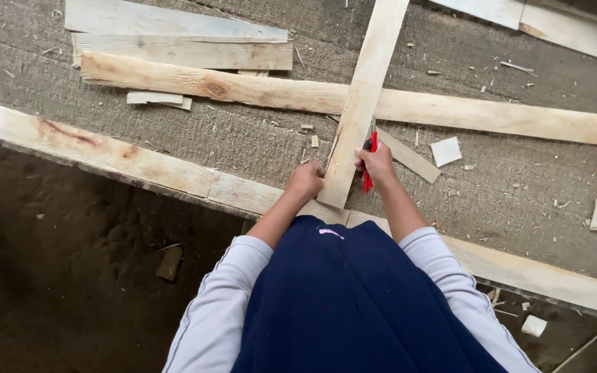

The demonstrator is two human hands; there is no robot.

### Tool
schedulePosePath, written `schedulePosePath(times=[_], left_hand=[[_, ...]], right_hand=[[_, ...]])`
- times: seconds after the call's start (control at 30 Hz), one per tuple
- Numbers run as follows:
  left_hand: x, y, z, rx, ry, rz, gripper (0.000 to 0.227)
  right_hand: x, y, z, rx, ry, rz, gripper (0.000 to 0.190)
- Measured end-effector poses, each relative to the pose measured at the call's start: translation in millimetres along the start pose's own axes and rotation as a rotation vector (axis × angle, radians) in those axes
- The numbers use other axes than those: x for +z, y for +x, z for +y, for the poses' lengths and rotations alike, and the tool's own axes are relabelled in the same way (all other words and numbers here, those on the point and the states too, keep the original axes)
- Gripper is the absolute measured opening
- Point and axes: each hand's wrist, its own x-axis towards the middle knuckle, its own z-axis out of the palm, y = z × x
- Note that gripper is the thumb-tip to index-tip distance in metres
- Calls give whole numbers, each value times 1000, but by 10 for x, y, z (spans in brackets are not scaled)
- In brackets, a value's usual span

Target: The person uses a red utility knife to cut and trim thin wooden strips on a workbench. They repeatedly position, score, and snap the wood, then trim edges and ends, stacking the finished pieces on the bench.

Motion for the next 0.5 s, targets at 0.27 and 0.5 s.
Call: schedulePosePath(times=[0.27, 0.5], left_hand=[[55, 25, 48, -45, 40, 41, 24], [17, -31, 244, -40, -182, 73, 48]], right_hand=[[-62, 200, 224, -15, 23, 17, 25], [0, 24, 14, 0, 93, 13, 24]])
